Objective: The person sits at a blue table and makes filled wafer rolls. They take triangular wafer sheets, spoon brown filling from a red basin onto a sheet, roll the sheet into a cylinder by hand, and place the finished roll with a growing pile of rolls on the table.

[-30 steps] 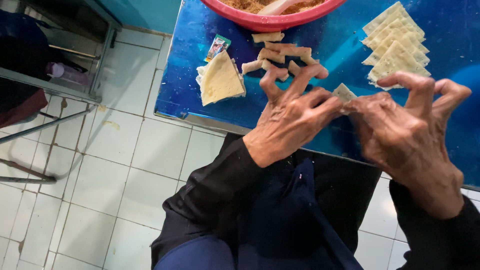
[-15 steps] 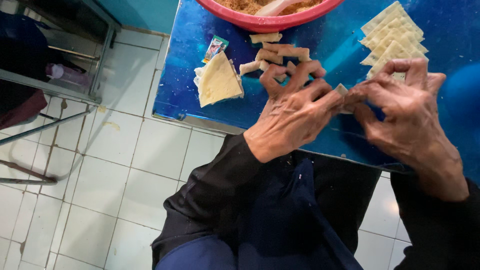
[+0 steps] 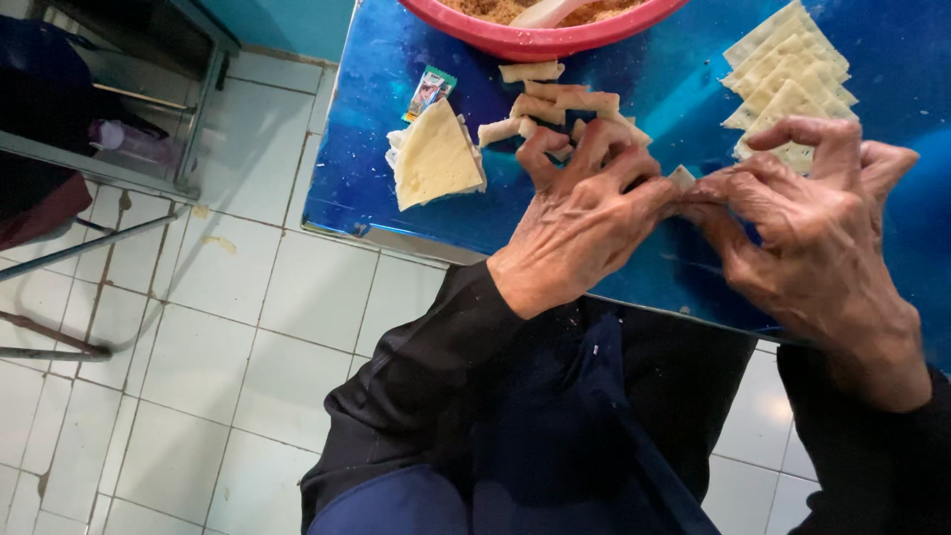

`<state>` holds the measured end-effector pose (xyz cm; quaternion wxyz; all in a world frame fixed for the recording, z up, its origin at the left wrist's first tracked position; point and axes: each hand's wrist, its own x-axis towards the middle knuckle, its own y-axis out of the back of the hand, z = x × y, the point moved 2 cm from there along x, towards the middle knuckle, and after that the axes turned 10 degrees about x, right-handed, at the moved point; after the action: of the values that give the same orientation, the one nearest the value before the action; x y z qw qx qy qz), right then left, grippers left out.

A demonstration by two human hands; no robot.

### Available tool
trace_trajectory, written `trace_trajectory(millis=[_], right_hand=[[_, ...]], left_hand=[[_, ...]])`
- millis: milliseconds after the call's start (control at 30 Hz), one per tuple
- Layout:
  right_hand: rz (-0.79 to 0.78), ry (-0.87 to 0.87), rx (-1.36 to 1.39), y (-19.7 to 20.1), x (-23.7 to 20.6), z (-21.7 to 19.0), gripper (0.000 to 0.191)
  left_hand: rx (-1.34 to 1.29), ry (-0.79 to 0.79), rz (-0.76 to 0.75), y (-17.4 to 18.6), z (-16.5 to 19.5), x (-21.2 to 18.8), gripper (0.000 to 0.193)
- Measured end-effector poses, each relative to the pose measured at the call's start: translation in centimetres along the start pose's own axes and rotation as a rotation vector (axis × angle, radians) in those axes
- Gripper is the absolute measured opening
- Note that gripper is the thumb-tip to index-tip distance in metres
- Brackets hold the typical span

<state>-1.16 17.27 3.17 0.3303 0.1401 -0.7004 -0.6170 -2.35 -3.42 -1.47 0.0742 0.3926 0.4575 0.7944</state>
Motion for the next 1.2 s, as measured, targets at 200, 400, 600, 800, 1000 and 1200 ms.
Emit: trace_trajectory(millis=[200,400,600,800,1000,1200], right_hand=[[-0.058,-0.060,0.083,-1.2,-0.5,1.6,0.026],[-0.034,-0.086,0.035,-0.9,-0.7,0.9,0.026],[0.091,0.005,-0.178,0.1,-1.3,-1.1,0.014],[0.047,0.026,-0.358,-0.1,-0.8,-1.1,0.018],[0.084,0.045,-0.378,-0.4,-0.7,-1.3,0.011],[0.048,0.014,-0.473,0.2,-1.1,-2.5,0.020]], left_hand=[[0.071,0.018,0.053,0.0,0.4,-0.1,0.029],[0.169,0.008,0.118,0.6,0.8,0.2,0.017],[0.255,0.014,0.172,0.2,0.8,0.2,0.016],[0.311,0.026,0.192,0.3,1.0,0.4,0.013],[0.315,0.017,0.150,0.5,1.0,0.3,0.010],[0.381,0.072,0.138,0.6,1.2,0.6,0.022]])
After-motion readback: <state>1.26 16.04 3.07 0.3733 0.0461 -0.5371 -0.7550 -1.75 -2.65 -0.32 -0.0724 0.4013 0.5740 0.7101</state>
